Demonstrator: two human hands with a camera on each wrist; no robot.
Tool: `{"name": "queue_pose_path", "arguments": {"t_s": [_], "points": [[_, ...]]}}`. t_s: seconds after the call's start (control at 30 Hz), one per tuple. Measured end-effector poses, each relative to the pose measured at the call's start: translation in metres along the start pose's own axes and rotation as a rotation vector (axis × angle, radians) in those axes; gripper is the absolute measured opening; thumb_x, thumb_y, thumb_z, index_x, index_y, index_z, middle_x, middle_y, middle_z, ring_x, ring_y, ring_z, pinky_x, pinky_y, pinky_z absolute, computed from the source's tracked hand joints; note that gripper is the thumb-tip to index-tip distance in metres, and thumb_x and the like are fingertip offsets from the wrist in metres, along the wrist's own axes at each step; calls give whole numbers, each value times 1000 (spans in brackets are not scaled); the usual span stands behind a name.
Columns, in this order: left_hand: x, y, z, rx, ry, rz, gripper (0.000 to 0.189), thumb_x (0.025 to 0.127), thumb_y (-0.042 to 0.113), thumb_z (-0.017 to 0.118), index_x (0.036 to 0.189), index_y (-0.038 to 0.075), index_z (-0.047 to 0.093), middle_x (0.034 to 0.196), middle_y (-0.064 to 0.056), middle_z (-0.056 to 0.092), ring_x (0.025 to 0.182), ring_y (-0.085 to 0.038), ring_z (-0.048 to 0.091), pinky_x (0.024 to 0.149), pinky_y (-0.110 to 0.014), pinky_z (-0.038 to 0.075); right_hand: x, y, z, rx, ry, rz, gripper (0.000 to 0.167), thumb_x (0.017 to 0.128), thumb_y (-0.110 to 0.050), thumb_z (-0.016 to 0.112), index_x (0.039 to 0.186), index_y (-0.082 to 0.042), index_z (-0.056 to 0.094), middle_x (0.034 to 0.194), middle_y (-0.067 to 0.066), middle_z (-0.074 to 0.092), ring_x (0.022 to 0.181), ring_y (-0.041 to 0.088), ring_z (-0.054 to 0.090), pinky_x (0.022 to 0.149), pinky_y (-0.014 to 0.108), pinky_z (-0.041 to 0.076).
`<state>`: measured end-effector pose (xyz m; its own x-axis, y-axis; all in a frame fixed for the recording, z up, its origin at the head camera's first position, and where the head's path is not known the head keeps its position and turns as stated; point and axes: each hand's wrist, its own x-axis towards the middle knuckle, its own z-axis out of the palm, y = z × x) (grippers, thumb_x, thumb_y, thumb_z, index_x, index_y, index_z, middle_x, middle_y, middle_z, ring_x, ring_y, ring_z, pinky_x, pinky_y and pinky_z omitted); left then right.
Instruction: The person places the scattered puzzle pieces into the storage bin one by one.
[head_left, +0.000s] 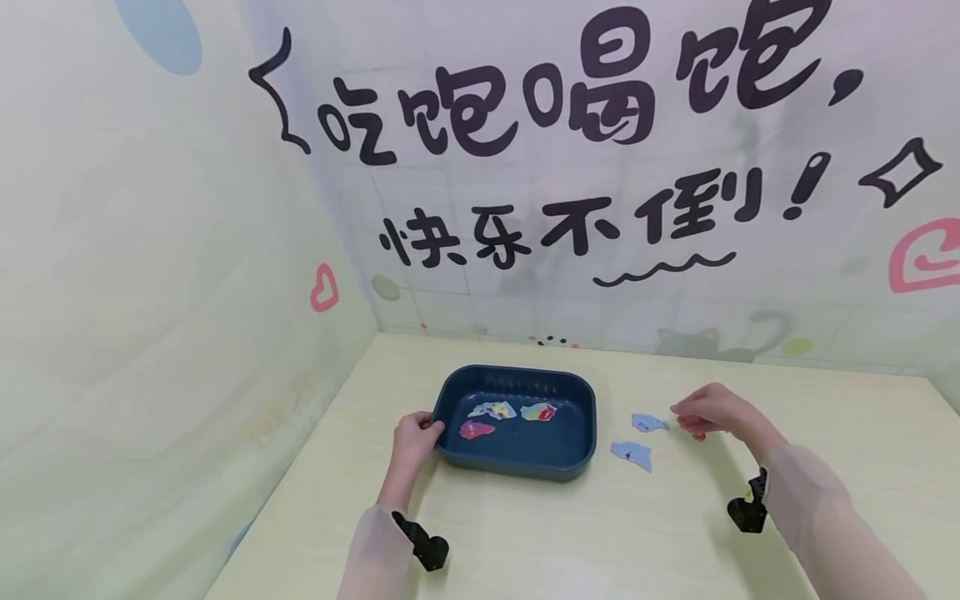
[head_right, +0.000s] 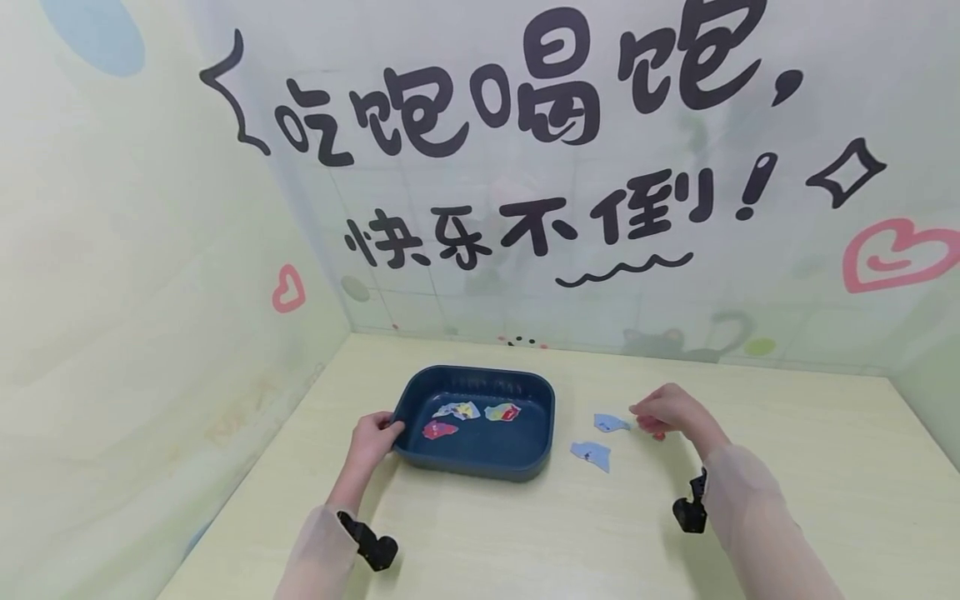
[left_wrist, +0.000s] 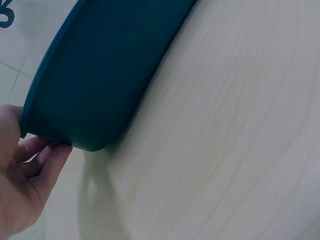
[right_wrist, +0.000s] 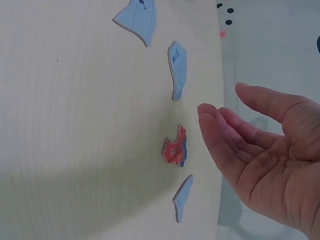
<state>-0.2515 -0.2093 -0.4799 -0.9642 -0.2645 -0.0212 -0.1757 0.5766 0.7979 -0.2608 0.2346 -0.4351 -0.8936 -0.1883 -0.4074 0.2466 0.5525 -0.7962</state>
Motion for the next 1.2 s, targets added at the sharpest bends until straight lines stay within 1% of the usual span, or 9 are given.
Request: {"name": "queue_pose_path", "arguments": {"t_s": [0.13,0.3,0.47,0.57,0.67,0.83,0.93,1.03,1.2], "points": [[0,-1,-2,3,-3,-2,30,81,9,57,103,-10,62,92,-21,64,82,-24,58,72,-33,50,0,8,-4,47,44,49,37,88,-11,56,105,21,55,66,-2,65,59,7,61,63,26,54],[0,-1,-3,1,-6,-10,30,82,9,57,104,-10,61,92,-20,64,81,-23,58,71,-32,50,-1,16,-6,74,56,78,33,87,-11,57,103,18,59,67,-3,67,60,6,61,62,23,53],[0,-2,-2,0,-7,-11,30,81,9,58,103,-10,62,90,-20,64,80,-22,57,70,-32,50,-1,20,-6,56,91,102,31,85,-12,60,99,16,62,62,-3,64,57,6,58,61,23,53],[-1,-2,-3,0,-4,-10,30,81,9,57,103,-10,62,91,-20,64,81,-23,58,71,-33,50,-2,21,-6,0,149,124,27,81,-13,62,89,13,62,58,-3,60,53,6,56,58,23,53],[-1,-1,-3,0,-1,-6,30,81,9,57,104,-10,62,92,-21,64,82,-24,58,73,-34,50,-1,23,-4,-83,214,139,22,78,-15,65,75,6,58,55,-2,53,48,6,51,52,22,51],[-1,0,-3,3,0,-3,30,81,10,57,104,-10,62,92,-21,64,82,-23,58,73,-34,50,0,25,4,-220,267,104,23,73,-17,69,63,-1,54,49,-2,44,44,9,43,47,22,42],[-1,1,-3,2,0,-1,30,81,10,57,103,-10,62,92,-21,64,81,-23,58,71,-33,50,-1,22,11,-316,308,82,26,69,-20,71,63,-3,52,54,0,43,50,14,42,48,25,36],[-1,2,-3,-7,-2,-6,30,81,9,57,103,-10,62,92,-20,64,81,-23,57,71,-32,50,-1,19,16,-391,351,83,32,69,-24,71,67,-3,47,63,6,44,59,20,43,51,28,34],[-3,3,-1,-18,-9,-10,29,81,9,57,102,-10,62,89,-19,63,80,-22,57,69,-30,49,0,16,17,-411,342,97,33,72,-21,69,77,4,48,72,13,47,66,25,43,56,31,37]]}}
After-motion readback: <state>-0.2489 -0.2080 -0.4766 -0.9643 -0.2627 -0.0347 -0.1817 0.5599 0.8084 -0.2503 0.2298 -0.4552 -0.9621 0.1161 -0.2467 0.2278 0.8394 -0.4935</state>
